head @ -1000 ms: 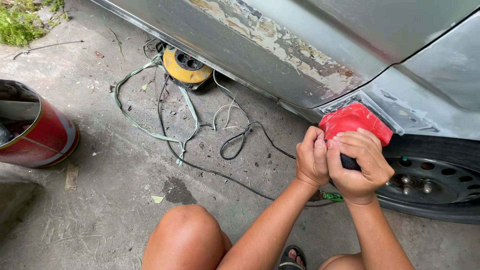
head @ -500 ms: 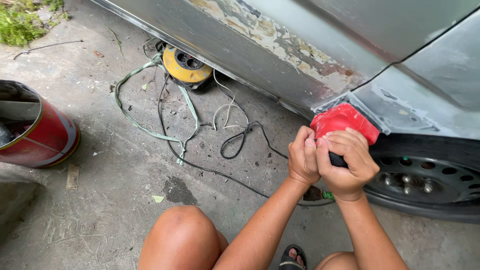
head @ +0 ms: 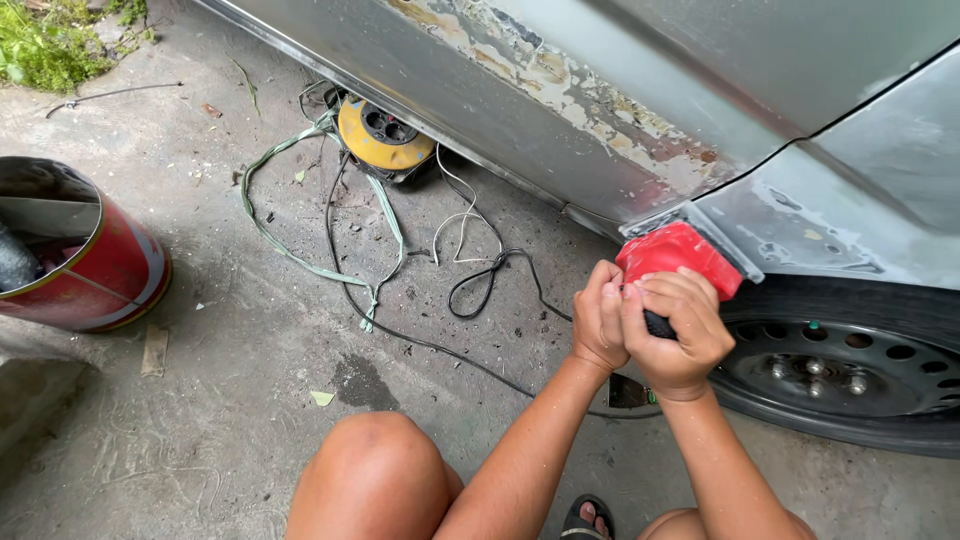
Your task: The person uses a red electric sander to smooth the lower side panel of a silver car. They move the tool back and forth along the area near the wheel arch and door seam, removing old paint and rust.
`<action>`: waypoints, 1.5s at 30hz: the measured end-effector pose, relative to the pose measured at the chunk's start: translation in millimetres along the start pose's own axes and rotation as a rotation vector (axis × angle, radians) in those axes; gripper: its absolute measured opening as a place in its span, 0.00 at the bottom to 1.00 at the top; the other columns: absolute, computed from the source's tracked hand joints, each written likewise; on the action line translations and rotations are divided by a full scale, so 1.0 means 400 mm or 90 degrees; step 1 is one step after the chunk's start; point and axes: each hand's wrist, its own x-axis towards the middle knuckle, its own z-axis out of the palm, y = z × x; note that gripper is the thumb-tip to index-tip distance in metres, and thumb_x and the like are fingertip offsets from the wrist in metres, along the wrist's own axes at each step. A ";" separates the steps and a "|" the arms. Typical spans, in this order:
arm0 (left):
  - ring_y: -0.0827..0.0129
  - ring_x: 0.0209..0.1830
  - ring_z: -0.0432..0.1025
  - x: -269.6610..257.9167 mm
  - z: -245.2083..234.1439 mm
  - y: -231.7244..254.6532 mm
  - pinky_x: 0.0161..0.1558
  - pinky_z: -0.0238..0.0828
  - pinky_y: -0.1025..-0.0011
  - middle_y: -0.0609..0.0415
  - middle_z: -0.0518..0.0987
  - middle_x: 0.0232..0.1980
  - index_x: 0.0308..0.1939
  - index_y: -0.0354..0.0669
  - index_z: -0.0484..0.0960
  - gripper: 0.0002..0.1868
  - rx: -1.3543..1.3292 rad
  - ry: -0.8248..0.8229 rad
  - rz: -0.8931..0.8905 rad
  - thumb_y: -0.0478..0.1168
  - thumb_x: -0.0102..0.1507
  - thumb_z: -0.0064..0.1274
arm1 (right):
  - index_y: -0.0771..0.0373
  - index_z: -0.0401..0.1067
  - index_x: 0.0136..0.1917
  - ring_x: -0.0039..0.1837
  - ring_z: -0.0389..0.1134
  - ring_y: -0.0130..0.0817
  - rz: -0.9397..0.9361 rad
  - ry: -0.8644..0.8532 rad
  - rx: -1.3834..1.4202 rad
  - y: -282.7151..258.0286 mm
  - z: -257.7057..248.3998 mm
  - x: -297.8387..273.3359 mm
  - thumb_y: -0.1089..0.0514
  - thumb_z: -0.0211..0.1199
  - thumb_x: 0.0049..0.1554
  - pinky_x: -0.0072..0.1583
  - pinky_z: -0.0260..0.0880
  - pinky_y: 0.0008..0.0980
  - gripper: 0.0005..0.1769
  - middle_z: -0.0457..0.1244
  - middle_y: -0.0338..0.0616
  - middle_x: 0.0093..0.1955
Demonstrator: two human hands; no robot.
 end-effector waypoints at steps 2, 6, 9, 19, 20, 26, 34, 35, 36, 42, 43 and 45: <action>0.34 0.27 0.71 -0.002 -0.007 -0.013 0.33 0.69 0.51 0.36 0.70 0.23 0.38 0.51 0.68 0.16 0.007 -0.004 -0.023 0.53 0.66 0.28 | 0.65 0.74 0.32 0.41 0.74 0.51 0.003 -0.010 0.002 -0.003 0.008 -0.012 0.73 0.75 0.52 0.59 0.71 0.48 0.13 0.71 0.47 0.36; 0.32 0.27 0.71 -0.006 -0.010 -0.029 0.34 0.67 0.48 0.34 0.70 0.22 0.39 0.49 0.68 0.16 -0.001 -0.014 -0.022 0.52 0.65 0.27 | 0.64 0.74 0.32 0.41 0.74 0.50 -0.010 0.000 -0.003 -0.003 0.018 -0.024 0.71 0.74 0.51 0.58 0.71 0.47 0.11 0.71 0.46 0.37; 0.35 0.28 0.72 -0.002 0.013 -0.030 0.34 0.69 0.51 0.35 0.71 0.24 0.38 0.50 0.68 0.19 0.006 -0.007 -0.029 0.56 0.66 0.27 | 0.63 0.75 0.31 0.41 0.74 0.48 -0.008 0.007 -0.015 0.007 0.001 -0.010 0.71 0.75 0.49 0.58 0.72 0.47 0.11 0.72 0.45 0.36; 0.28 0.32 0.67 -0.019 0.104 0.192 0.33 0.57 0.47 0.42 0.69 0.24 0.40 0.50 0.63 0.24 0.104 -0.041 -0.085 0.65 0.65 0.27 | 0.74 0.70 0.40 0.47 0.70 0.53 0.063 -0.007 0.002 -0.028 -0.144 0.114 0.75 0.64 0.63 0.61 0.71 0.53 0.10 0.67 0.61 0.43; 0.27 0.32 0.66 -0.019 0.111 0.212 0.33 0.57 0.47 0.45 0.68 0.23 0.39 0.50 0.62 0.25 0.103 -0.026 -0.074 0.65 0.64 0.26 | 0.76 0.68 0.39 0.46 0.69 0.54 0.063 -0.004 0.011 -0.028 -0.151 0.126 0.77 0.63 0.64 0.59 0.71 0.53 0.12 0.66 0.64 0.42; 0.27 0.34 0.68 -0.019 0.077 0.183 0.33 0.54 0.45 0.38 0.72 0.26 0.39 0.49 0.64 0.19 0.125 -0.010 -0.093 0.58 0.67 0.27 | 0.71 0.70 0.38 0.45 0.70 0.48 0.060 -0.010 0.027 -0.046 -0.109 0.124 0.76 0.64 0.60 0.61 0.72 0.51 0.10 0.67 0.57 0.41; 0.28 0.35 0.70 -0.039 0.099 0.188 0.34 0.57 0.45 0.38 0.75 0.26 0.41 0.48 0.66 0.22 0.130 -0.033 -0.116 0.60 0.68 0.26 | 0.73 0.70 0.38 0.45 0.69 0.47 0.108 -0.018 -0.008 -0.046 -0.141 0.115 0.77 0.66 0.61 0.61 0.73 0.48 0.11 0.67 0.58 0.42; 0.29 0.35 0.70 -0.037 0.103 0.195 0.34 0.57 0.46 0.39 0.74 0.26 0.41 0.47 0.65 0.22 0.118 -0.031 -0.110 0.59 0.68 0.26 | 0.74 0.71 0.39 0.46 0.70 0.47 0.101 -0.019 -0.015 -0.046 -0.146 0.122 0.78 0.67 0.62 0.60 0.73 0.48 0.11 0.67 0.58 0.42; 0.29 0.35 0.70 -0.036 0.104 0.206 0.34 0.57 0.46 0.39 0.74 0.26 0.41 0.47 0.65 0.22 0.117 -0.034 -0.112 0.59 0.68 0.26 | 0.74 0.71 0.39 0.46 0.70 0.47 0.103 -0.019 -0.018 -0.049 -0.149 0.130 0.78 0.67 0.62 0.60 0.73 0.48 0.11 0.67 0.58 0.42; 0.29 0.38 0.70 -0.022 0.104 0.241 0.35 0.57 0.46 0.42 0.77 0.30 0.40 0.49 0.66 0.22 0.126 -0.033 -0.140 0.60 0.68 0.25 | 0.72 0.71 0.39 0.46 0.71 0.46 0.116 -0.041 -0.034 -0.058 -0.155 0.164 0.79 0.69 0.62 0.59 0.72 0.43 0.13 0.68 0.58 0.43; 0.31 0.37 0.71 -0.021 0.104 0.237 0.35 0.58 0.47 0.44 0.77 0.30 0.40 0.48 0.66 0.22 0.123 -0.021 -0.121 0.59 0.68 0.26 | 0.71 0.71 0.39 0.46 0.71 0.46 0.112 -0.040 -0.031 -0.059 -0.152 0.167 0.79 0.69 0.61 0.59 0.72 0.44 0.12 0.68 0.57 0.43; 0.33 0.35 0.72 -0.019 0.100 0.233 0.35 0.58 0.48 0.47 0.77 0.29 0.40 0.47 0.67 0.22 0.120 -0.008 -0.102 0.58 0.69 0.26 | 0.71 0.71 0.39 0.46 0.71 0.46 0.108 -0.038 -0.028 -0.063 -0.143 0.173 0.79 0.69 0.61 0.59 0.72 0.44 0.12 0.68 0.57 0.42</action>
